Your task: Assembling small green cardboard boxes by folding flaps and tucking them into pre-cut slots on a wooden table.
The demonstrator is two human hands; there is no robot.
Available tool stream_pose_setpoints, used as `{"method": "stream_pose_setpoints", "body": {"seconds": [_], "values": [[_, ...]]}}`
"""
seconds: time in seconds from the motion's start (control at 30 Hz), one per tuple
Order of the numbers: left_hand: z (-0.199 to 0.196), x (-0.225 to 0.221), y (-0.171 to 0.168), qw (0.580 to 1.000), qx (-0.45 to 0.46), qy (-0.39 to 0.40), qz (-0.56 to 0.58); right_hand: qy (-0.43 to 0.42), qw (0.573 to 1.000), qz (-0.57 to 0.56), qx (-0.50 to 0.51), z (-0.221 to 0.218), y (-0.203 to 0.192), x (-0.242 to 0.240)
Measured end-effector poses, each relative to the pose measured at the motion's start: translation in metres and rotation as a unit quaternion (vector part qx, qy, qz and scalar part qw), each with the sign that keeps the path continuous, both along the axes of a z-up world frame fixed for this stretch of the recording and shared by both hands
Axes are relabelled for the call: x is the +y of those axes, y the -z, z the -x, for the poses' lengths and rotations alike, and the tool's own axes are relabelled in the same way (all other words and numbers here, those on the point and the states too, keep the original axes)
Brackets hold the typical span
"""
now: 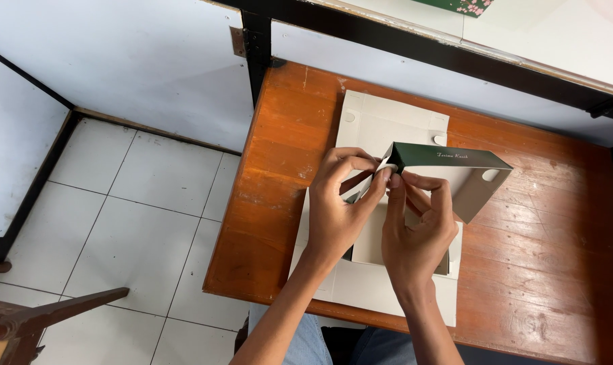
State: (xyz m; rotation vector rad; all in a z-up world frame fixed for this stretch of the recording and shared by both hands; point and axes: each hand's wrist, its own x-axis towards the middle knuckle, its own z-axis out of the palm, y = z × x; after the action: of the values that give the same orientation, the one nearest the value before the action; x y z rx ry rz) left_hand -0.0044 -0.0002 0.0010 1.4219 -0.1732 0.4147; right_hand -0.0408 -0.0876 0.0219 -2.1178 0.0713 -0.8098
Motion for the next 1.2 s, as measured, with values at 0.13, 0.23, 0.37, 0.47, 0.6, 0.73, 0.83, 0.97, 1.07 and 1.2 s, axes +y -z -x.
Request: {"method": "stream_pose_setpoints", "body": {"seconds": [0.13, 0.23, 0.37, 0.47, 0.6, 0.73, 0.83, 0.97, 1.07, 1.2], "values": [[0.0, -0.002, 0.002, 1.0, -0.005, -0.008, -0.004, 0.002, 0.997, -0.06, 0.041, 0.003, -0.001, 0.005], [0.001, -0.003, 0.001, 1.0, -0.007, -0.008, -0.003, 0.003, 0.996, -0.075, 0.041, 0.003, 0.001, 0.002], [0.001, -0.005, 0.001, 1.0, -0.02, -0.019, -0.011, 0.01, 0.995, -0.085, 0.041, 0.003, 0.001, 0.002], [0.002, -0.005, 0.001, 0.999, -0.031, -0.027, -0.01, 0.013, 0.995, -0.087, 0.042, 0.004, 0.004, 0.002], [0.001, -0.008, 0.003, 0.998, -0.044, -0.04, -0.019, 0.016, 0.996, -0.081, 0.039, 0.004, 0.006, 0.001], [0.002, -0.008, 0.001, 0.998, -0.049, -0.042, -0.017, 0.021, 0.997, -0.06, 0.033, 0.006, 0.005, 0.002], [0.003, -0.006, 0.0, 0.998, -0.05, -0.034, -0.01, 0.026, 0.998, -0.049, 0.028, 0.007, 0.004, 0.003], [0.004, -0.003, -0.001, 0.999, -0.041, -0.024, -0.001, 0.023, 0.998, -0.051, 0.027, 0.008, 0.006, 0.004], [0.004, -0.002, -0.002, 0.999, -0.035, -0.018, 0.0, 0.022, 0.998, -0.047, 0.025, 0.008, 0.006, 0.005], [0.004, 0.0, -0.003, 0.999, -0.033, -0.007, 0.003, 0.014, 0.998, -0.046, 0.027, 0.007, 0.01, -0.001]]}}
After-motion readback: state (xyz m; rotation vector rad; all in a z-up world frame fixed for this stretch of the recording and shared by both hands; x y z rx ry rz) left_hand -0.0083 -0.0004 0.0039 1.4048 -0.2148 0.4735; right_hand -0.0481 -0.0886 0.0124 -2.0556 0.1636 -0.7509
